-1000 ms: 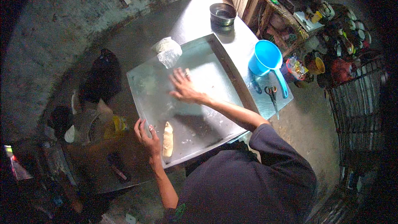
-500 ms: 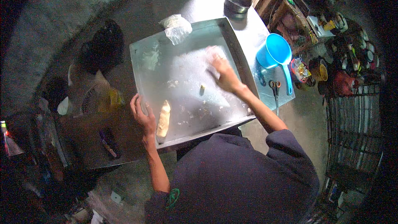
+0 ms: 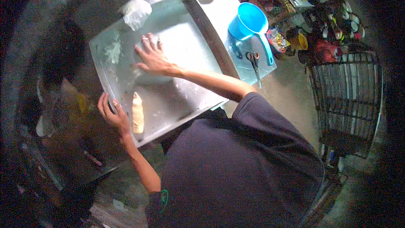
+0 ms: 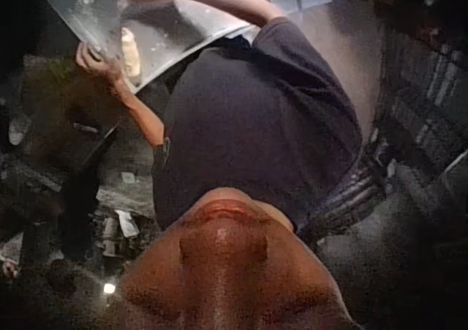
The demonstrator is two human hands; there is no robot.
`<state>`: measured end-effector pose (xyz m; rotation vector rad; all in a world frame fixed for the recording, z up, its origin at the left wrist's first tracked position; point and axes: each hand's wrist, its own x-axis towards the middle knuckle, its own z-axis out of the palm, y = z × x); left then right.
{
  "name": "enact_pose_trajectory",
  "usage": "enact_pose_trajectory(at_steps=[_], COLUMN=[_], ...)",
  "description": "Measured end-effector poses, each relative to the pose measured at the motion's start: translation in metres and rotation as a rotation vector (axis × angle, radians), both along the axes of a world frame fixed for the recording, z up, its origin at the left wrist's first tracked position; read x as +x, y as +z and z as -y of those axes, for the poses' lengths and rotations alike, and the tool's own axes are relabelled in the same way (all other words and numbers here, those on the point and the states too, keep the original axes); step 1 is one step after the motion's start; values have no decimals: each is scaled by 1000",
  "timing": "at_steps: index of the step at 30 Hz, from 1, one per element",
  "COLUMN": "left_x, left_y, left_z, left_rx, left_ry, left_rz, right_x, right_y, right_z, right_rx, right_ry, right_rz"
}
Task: The person rubs flour onto a metal tray and then shapes a piece of dough by hand.
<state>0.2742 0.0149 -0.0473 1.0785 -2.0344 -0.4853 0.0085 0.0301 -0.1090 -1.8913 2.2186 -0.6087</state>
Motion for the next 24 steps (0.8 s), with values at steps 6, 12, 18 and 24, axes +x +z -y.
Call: enact_pose_trajectory(at_steps=[6,12,18,24], left_x=[1,-2,3,-1], left_y=[16,10,9,10], left_z=[-8,-4,-5,-5], left_rx=[59,79,75,126], left_ry=[43,18,30,64], left_rz=[9,-29,-13,-14], right_x=[-87,-53,-20,-31], right_y=[27,55,21,16], right_z=[-37,-65,-40,17], right_rx=[-148,185,68,111], right_ry=[185,87,33,-261], right_rz=[-244,-25,3,-131])
